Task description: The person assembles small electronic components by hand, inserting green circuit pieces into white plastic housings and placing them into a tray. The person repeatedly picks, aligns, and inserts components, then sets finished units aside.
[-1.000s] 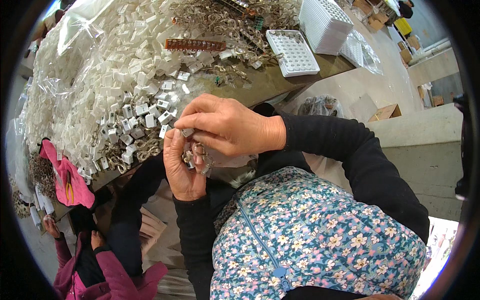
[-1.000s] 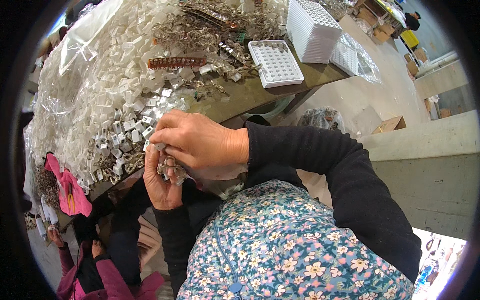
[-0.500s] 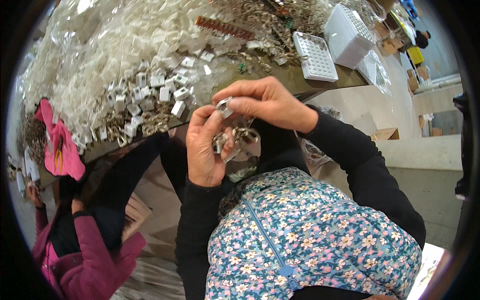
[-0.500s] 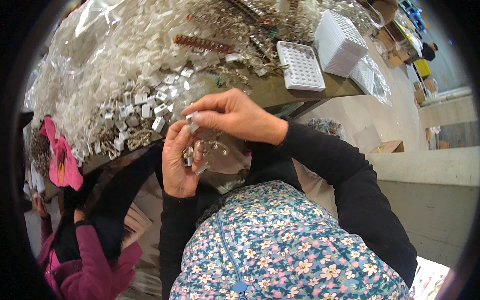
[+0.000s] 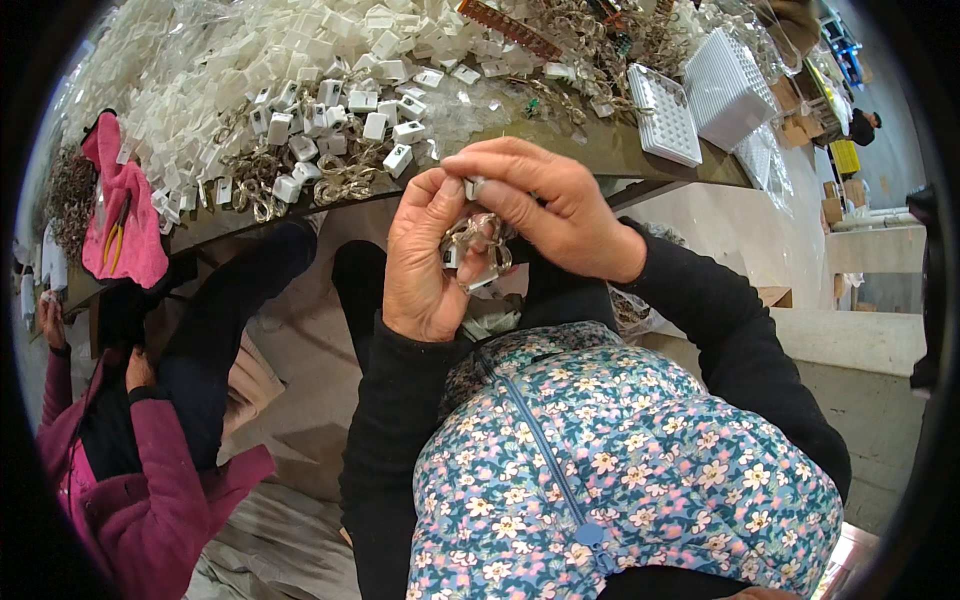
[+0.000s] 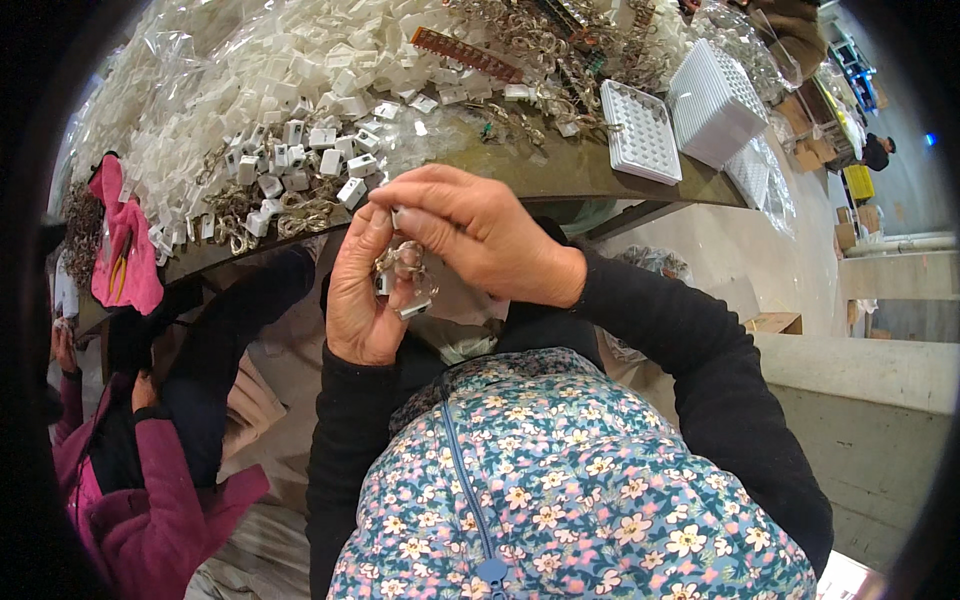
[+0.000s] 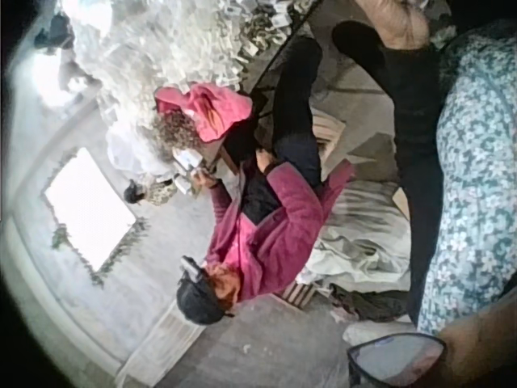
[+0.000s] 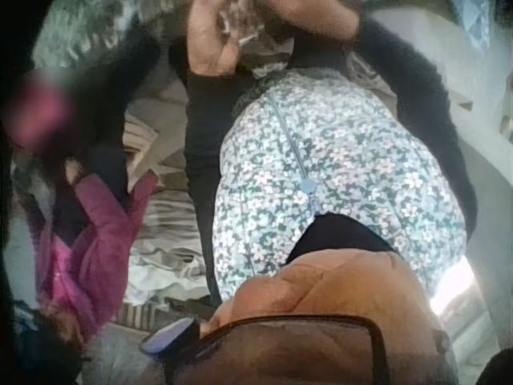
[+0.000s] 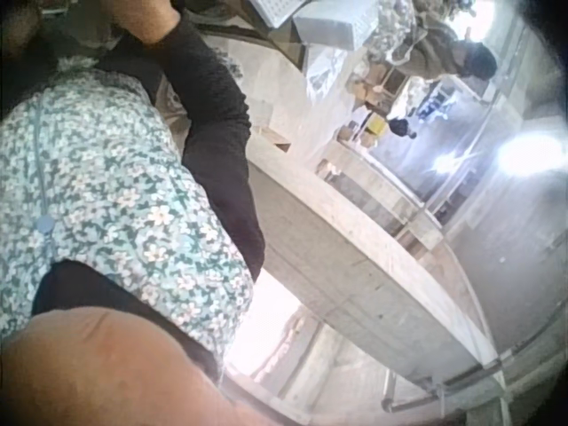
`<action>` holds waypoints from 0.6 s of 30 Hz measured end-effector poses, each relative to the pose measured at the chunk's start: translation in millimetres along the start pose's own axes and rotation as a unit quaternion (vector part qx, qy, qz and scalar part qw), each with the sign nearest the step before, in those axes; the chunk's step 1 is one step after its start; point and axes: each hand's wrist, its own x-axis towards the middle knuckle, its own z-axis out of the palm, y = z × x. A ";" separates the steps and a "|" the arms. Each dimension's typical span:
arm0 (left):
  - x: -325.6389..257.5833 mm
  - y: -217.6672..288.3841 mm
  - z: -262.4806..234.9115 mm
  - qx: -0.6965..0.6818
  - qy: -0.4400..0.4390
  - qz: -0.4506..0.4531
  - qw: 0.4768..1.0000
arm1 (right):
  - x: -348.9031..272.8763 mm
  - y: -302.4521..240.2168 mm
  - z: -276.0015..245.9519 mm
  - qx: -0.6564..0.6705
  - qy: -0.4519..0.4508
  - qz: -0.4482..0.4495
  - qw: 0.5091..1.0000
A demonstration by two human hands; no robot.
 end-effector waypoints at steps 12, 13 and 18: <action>-7.2 -4.8 2.5 0.065 0.039 0.028 0.997 | -9.5 4.0 -11.0 0.330 0.024 0.215 0.919; -7.3 -6.0 3.2 0.065 0.035 0.027 0.997 | -9.3 3.7 -11.6 0.324 0.028 0.213 0.921; -7.8 -8.3 6.2 0.124 0.043 0.038 0.991 | -10.2 -0.1 -9.7 0.069 0.046 0.139 0.987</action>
